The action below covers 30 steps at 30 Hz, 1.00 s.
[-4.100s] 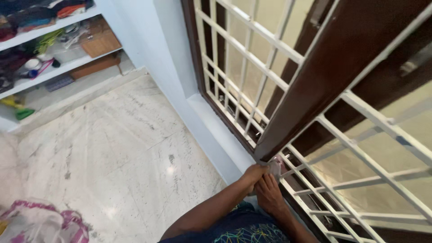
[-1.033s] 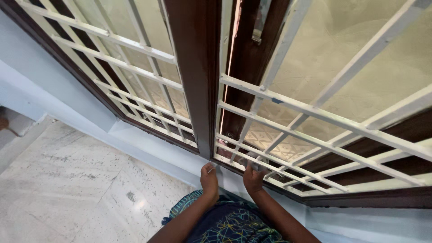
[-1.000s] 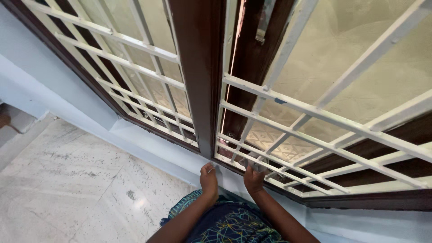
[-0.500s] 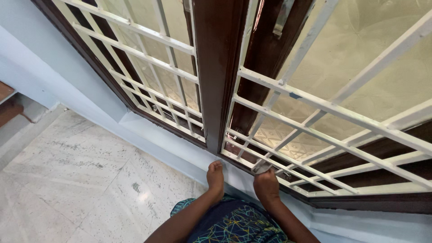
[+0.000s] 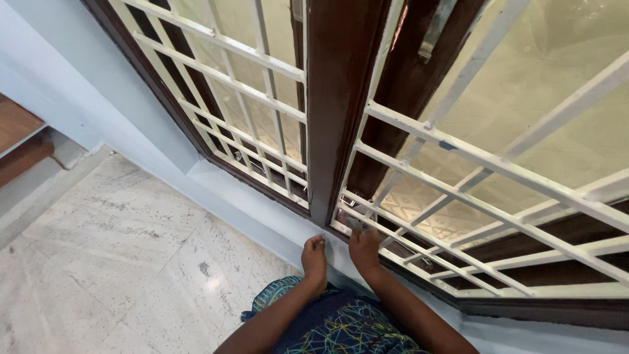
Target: The person wipes the horizontal and vertical bars of a metal window grill using a grey cloth, moving their hands across different sections of the frame.
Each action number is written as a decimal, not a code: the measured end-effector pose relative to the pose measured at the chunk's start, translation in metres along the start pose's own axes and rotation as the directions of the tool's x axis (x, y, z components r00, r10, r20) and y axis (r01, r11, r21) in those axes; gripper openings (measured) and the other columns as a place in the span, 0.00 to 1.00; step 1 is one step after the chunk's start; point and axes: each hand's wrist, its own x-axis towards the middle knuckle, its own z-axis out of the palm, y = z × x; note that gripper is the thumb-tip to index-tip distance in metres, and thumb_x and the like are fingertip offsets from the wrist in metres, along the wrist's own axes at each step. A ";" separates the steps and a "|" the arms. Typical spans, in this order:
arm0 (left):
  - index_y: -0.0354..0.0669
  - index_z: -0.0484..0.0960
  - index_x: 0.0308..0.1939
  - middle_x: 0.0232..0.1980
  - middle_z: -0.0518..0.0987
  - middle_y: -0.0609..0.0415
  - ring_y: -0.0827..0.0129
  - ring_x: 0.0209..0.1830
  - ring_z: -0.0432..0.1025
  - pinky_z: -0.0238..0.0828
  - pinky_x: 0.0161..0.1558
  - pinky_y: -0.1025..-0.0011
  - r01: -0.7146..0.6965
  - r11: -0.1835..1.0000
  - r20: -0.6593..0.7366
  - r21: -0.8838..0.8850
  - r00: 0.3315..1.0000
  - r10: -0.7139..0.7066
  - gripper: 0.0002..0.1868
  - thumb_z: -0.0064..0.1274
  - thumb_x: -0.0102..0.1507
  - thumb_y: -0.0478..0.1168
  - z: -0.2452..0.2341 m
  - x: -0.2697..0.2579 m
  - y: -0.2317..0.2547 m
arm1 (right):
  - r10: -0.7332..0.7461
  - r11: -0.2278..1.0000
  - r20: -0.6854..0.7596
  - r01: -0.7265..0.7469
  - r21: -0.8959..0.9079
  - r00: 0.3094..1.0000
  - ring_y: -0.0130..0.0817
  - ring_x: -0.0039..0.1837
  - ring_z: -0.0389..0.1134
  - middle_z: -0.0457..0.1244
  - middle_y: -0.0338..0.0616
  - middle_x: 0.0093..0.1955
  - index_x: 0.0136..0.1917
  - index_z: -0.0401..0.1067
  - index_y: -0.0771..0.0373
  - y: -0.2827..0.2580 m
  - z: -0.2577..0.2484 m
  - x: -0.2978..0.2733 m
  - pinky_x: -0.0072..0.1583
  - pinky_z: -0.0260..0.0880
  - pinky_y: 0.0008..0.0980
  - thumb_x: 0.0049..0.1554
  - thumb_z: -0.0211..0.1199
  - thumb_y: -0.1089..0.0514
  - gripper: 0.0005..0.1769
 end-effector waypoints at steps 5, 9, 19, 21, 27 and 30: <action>0.38 0.80 0.52 0.50 0.81 0.52 0.71 0.47 0.72 0.69 0.51 0.73 0.033 0.995 0.021 -0.095 0.999 -0.031 0.12 0.49 0.69 0.40 -0.006 -0.001 0.004 | -0.144 0.980 -0.016 0.145 0.135 0.989 0.67 0.44 0.66 0.65 0.67 0.44 0.49 0.76 0.74 -0.020 -0.028 -0.003 0.45 0.68 0.58 0.54 0.60 0.65 0.11; 0.40 0.79 0.53 0.50 0.81 0.54 0.70 0.46 0.71 0.68 0.48 0.71 0.082 0.994 0.041 -0.066 0.996 -0.079 0.12 0.48 0.69 0.41 -0.002 -0.009 0.013 | -0.211 0.948 0.225 0.255 -0.190 0.951 0.57 0.47 0.71 0.67 0.64 0.45 0.39 0.75 0.71 -0.002 -0.024 -0.006 0.51 0.75 0.48 0.49 0.59 0.68 0.05; 0.39 0.81 0.52 0.49 0.82 0.51 0.68 0.49 0.73 0.69 0.53 0.70 0.051 0.999 -0.005 -0.010 0.999 -0.051 0.13 0.49 0.68 0.40 -0.002 -0.012 0.026 | -0.140 0.826 0.457 0.358 -0.435 0.878 0.52 0.48 0.73 0.70 0.60 0.43 0.39 0.78 0.68 -0.045 -0.065 -0.009 0.51 0.75 0.42 0.47 0.61 0.64 0.07; 0.38 0.81 0.51 0.49 0.83 0.51 0.68 0.49 0.74 0.69 0.53 0.71 0.019 1.000 -0.029 -0.002 0.999 -0.019 0.12 0.50 0.67 0.40 -0.004 -0.003 0.016 | 0.062 0.908 0.676 0.239 -0.343 0.734 0.50 0.49 0.73 0.70 0.56 0.46 0.43 0.78 0.63 -0.067 -0.071 0.002 0.48 0.73 0.44 0.57 0.58 0.63 0.08; 0.36 0.80 0.52 0.50 0.83 0.51 0.68 0.50 0.75 0.70 0.54 0.71 -0.046 0.996 -0.044 -0.076 0.998 0.043 0.12 0.49 0.67 0.38 -0.009 0.013 -0.006 | -0.133 0.553 0.574 0.542 -0.633 0.808 0.42 0.50 0.69 0.69 0.51 0.50 0.47 0.78 0.66 -0.106 -0.029 0.032 0.38 0.72 0.29 0.53 0.62 0.59 0.11; 0.36 0.81 0.52 0.50 0.83 0.51 0.69 0.50 0.75 0.70 0.54 0.72 -0.020 0.999 -0.073 -0.050 0.997 0.016 0.13 0.50 0.67 0.38 -0.016 0.008 0.002 | -0.044 0.504 0.747 0.661 -0.556 0.663 0.42 0.53 0.69 0.68 0.48 0.52 0.53 0.76 0.63 -0.100 -0.009 0.041 0.52 0.69 0.41 0.57 0.60 0.58 0.13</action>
